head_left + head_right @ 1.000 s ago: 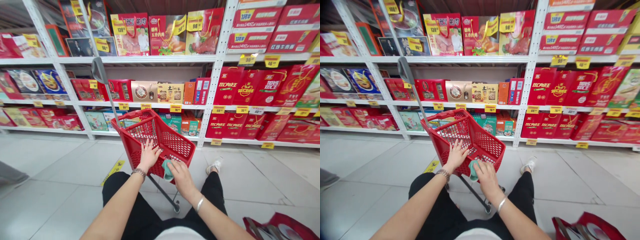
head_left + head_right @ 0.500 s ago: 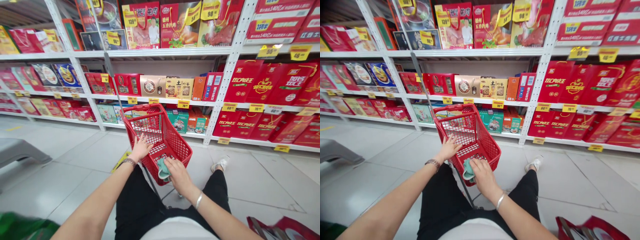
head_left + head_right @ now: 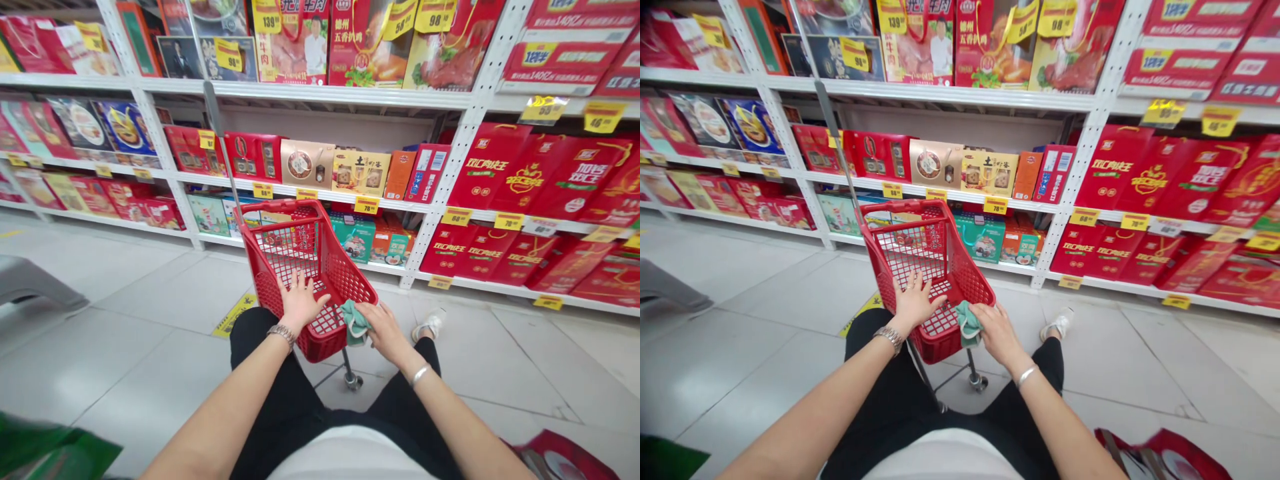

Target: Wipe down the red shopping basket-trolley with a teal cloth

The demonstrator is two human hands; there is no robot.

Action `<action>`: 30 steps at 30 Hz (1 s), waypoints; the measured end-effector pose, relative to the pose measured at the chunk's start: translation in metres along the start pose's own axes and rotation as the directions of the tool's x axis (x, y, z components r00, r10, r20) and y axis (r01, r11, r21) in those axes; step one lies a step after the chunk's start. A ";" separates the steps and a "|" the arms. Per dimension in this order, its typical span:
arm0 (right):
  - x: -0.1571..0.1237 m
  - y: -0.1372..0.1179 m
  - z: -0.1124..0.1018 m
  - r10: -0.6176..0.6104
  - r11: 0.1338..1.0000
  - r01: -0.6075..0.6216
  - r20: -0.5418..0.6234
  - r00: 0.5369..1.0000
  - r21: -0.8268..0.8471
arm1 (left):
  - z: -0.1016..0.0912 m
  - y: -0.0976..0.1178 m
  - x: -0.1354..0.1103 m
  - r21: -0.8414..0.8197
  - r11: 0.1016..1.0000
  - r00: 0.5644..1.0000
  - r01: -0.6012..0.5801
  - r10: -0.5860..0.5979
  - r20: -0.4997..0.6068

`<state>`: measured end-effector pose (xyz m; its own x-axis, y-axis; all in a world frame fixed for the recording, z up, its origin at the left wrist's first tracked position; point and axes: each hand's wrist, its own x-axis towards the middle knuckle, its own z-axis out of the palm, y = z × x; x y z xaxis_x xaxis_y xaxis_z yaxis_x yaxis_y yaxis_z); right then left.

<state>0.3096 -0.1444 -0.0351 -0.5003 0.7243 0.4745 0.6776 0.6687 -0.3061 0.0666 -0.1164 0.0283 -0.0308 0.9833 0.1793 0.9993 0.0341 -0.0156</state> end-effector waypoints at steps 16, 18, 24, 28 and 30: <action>0.018 -0.010 -0.016 0.200 0.979 -0.199 0.029 0.979 -0.050 | 0.005 0.011 0.027 -0.093 0.971 0.974 -0.221 0.224 0.020; 0.013 -0.016 -0.014 0.215 0.975 -0.215 -0.008 0.977 -0.052 | 0.005 0.010 0.029 -0.090 0.971 0.975 -0.221 0.222 -0.001; 0.019 -0.031 0.002 0.068 0.965 -0.142 -0.308 0.949 -0.222 | 0.006 -0.002 0.038 -0.062 0.995 0.995 -0.072 0.068 -0.071; 0.026 -0.044 0.031 -0.083 0.961 -0.008 -0.314 0.946 -0.278 | 0.012 -0.023 0.046 -0.048 0.999 0.998 0.013 -0.016 -0.062; 0.026 -0.051 0.046 -0.144 0.958 0.058 -0.298 0.944 -0.279 | 0.014 -0.036 0.050 -0.045 0.999 0.998 0.019 -0.021 -0.056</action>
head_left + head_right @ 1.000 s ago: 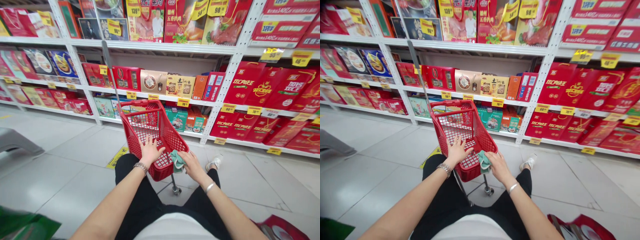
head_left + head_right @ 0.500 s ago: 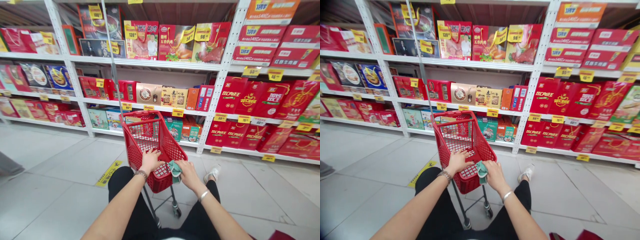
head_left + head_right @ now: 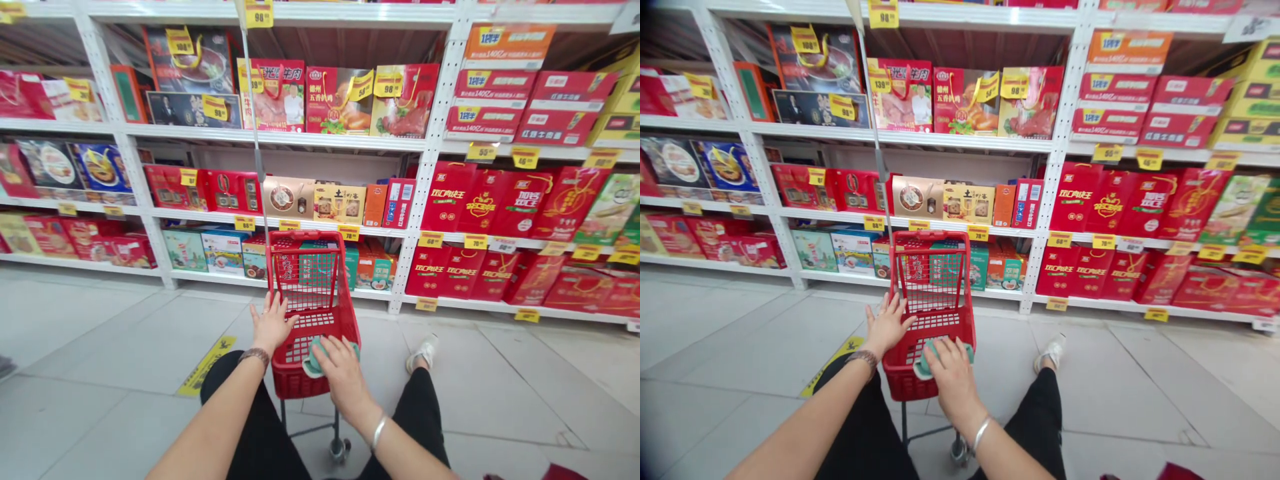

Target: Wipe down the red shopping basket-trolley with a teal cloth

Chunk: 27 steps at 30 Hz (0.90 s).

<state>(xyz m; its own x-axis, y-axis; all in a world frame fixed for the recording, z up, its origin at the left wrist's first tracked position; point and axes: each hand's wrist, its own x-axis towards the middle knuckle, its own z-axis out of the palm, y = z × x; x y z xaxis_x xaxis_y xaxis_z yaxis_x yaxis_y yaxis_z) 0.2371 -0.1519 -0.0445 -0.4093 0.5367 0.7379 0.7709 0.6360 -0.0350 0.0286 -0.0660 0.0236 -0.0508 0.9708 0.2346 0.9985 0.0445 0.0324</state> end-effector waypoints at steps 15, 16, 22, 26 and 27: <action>-0.030 -0.037 -0.013 -0.001 1.000 0.002 0.127 0.992 -0.009 | 0.010 0.006 -0.080 -0.015 0.987 0.981 0.158 -0.158 -0.109; -0.032 -0.033 -0.017 -0.018 1.000 0.017 0.135 0.991 0.004 | 0.009 0.008 -0.084 -0.025 0.988 0.983 0.151 -0.152 -0.100; -0.043 0.006 -0.044 -0.156 0.985 0.143 0.144 0.977 0.097 | 0.001 0.015 -0.094 -0.065 0.993 0.992 0.102 -0.106 -0.066; -0.051 0.039 -0.067 -0.084 0.992 0.071 0.121 0.989 0.106 | -0.002 0.026 -0.098 -0.076 0.992 0.992 0.104 -0.109 -0.062; -0.052 0.045 -0.073 -0.041 0.993 0.028 0.117 0.992 0.110 | -0.003 0.028 -0.098 -0.085 0.991 0.992 0.104 -0.110 -0.062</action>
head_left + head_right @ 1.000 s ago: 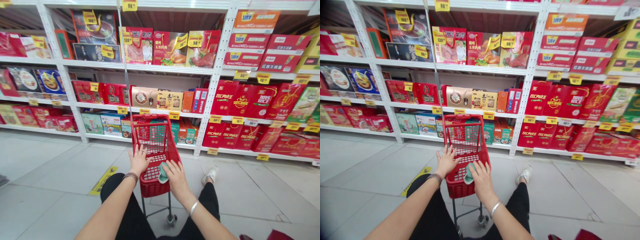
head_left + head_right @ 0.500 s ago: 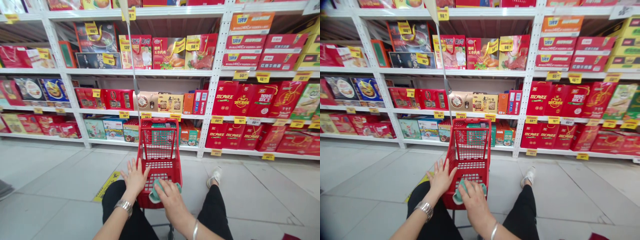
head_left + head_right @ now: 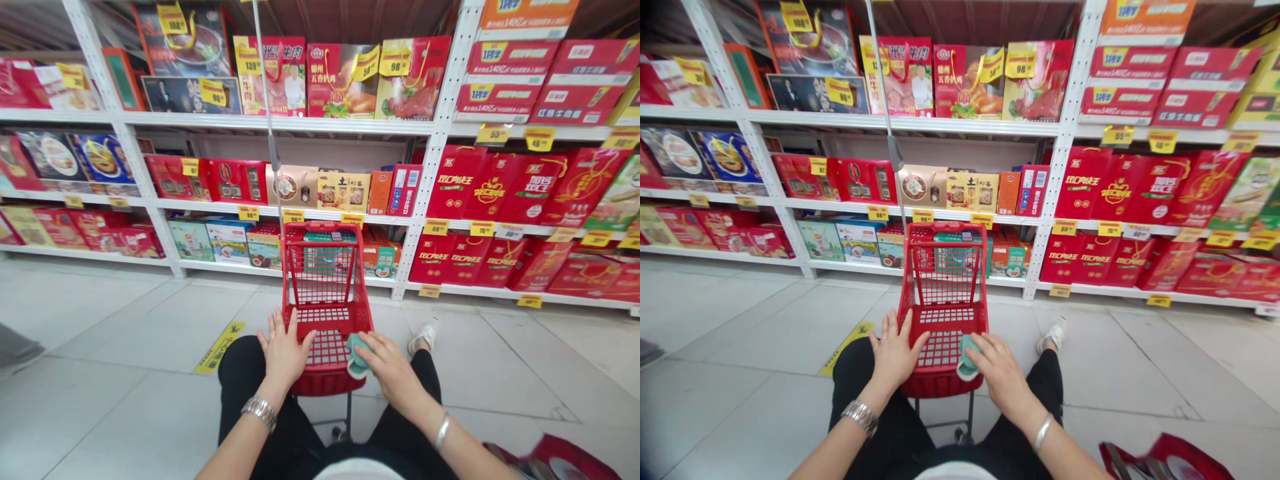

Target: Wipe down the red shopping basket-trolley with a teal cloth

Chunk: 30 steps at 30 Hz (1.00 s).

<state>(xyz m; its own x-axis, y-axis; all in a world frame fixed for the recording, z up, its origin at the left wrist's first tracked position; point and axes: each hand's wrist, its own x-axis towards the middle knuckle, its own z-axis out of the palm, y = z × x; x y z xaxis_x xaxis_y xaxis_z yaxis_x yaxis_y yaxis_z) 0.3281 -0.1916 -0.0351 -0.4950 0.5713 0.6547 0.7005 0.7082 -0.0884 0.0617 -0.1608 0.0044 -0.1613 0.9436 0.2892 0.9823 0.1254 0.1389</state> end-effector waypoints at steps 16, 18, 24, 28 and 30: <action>0.043 -0.056 0.053 -0.002 1.000 0.002 0.133 0.991 0.001 | 0.012 -0.013 0.022 -0.028 1.000 1.000 -0.012 0.012 -0.005; 0.033 -0.036 0.041 0.005 1.000 -0.006 0.144 0.990 0.007 | 0.014 -0.013 0.022 -0.037 0.999 1.000 -0.012 0.012 -0.009; 0.020 0.010 0.014 0.094 0.995 -0.091 0.140 0.986 -0.026 | 0.021 -0.007 0.023 -0.060 0.998 1.000 0.009 -0.010 -0.010; 0.030 0.010 0.017 0.047 0.997 -0.054 0.155 0.987 0.046 | 0.026 -0.014 0.034 -0.073 0.997 1.000 -0.015 0.015 0.001; 0.040 0.004 0.019 0.034 0.996 -0.048 0.179 0.983 0.073 | 0.028 -0.023 0.043 -0.079 0.995 0.998 -0.054 0.055 0.014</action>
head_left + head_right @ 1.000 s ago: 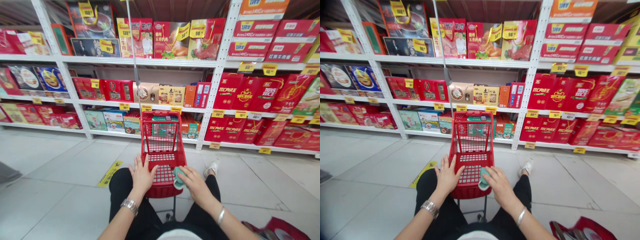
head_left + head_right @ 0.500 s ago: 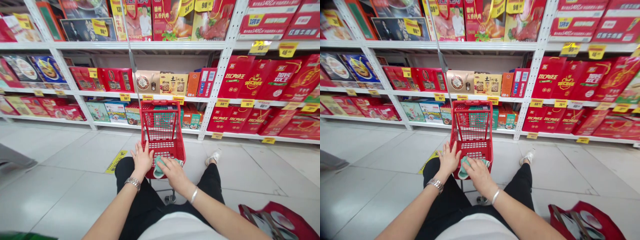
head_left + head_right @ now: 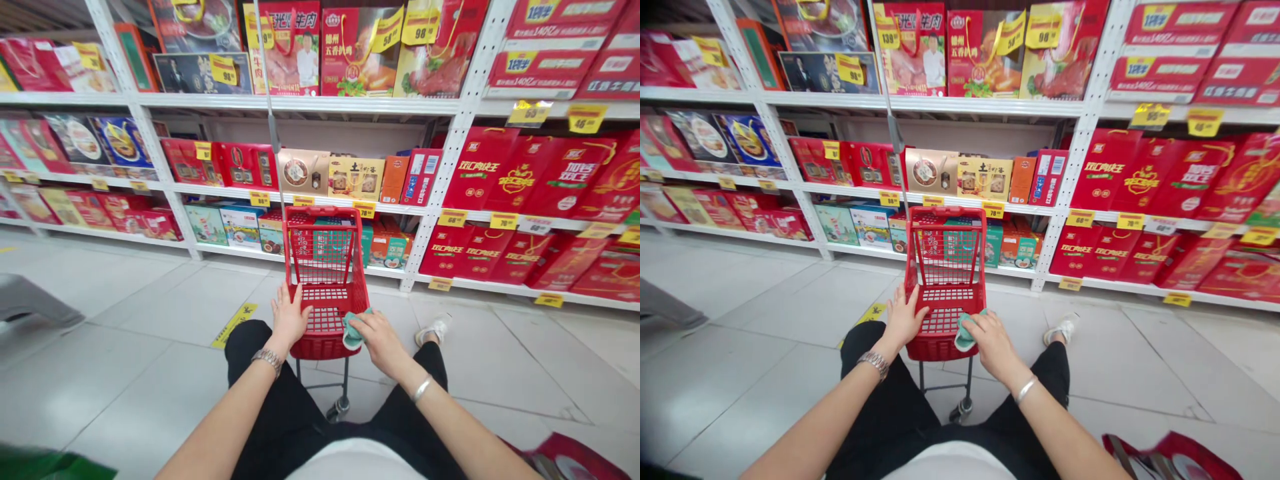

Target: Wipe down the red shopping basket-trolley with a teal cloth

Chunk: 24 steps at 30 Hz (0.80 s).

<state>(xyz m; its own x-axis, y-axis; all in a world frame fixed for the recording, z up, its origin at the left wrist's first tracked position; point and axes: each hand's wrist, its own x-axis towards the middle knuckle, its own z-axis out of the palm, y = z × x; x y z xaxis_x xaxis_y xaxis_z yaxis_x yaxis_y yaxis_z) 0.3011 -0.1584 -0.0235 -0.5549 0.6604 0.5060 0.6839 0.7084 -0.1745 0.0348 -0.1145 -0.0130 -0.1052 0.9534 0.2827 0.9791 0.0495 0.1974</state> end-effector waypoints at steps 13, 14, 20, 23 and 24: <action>0.011 -0.050 0.023 -0.032 0.999 0.030 -0.068 0.997 -0.024 | -0.023 -0.030 0.034 0.044 0.968 0.969 -0.249 0.248 0.016; 0.012 -0.053 0.026 -0.036 0.999 0.035 -0.074 0.997 -0.025 | -0.025 -0.026 0.035 0.047 0.971 0.972 -0.234 0.235 0.003; 0.031 -0.062 0.023 -0.092 0.982 0.095 -0.026 0.995 0.163 | -0.012 0.011 0.028 0.006 1.000 0.997 -0.028 0.028 0.068; 0.035 -0.055 0.011 -0.189 0.954 0.194 -0.042 0.981 0.230 | -0.007 0.021 0.021 0.021 0.999 0.992 -0.047 0.044 0.115; 0.035 -0.052 0.007 -0.192 0.960 0.200 -0.058 0.980 0.194 | -0.007 0.022 0.019 0.027 0.998 0.991 -0.059 0.055 0.125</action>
<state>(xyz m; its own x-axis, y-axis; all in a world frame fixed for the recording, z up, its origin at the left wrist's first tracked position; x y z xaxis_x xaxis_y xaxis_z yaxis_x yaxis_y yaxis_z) 0.2434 -0.1702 -0.0026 -0.6478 0.4961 0.5781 0.4538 0.8609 -0.2303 0.0534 -0.0971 0.0033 -0.0288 0.9844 0.1733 0.9880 0.0017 0.1546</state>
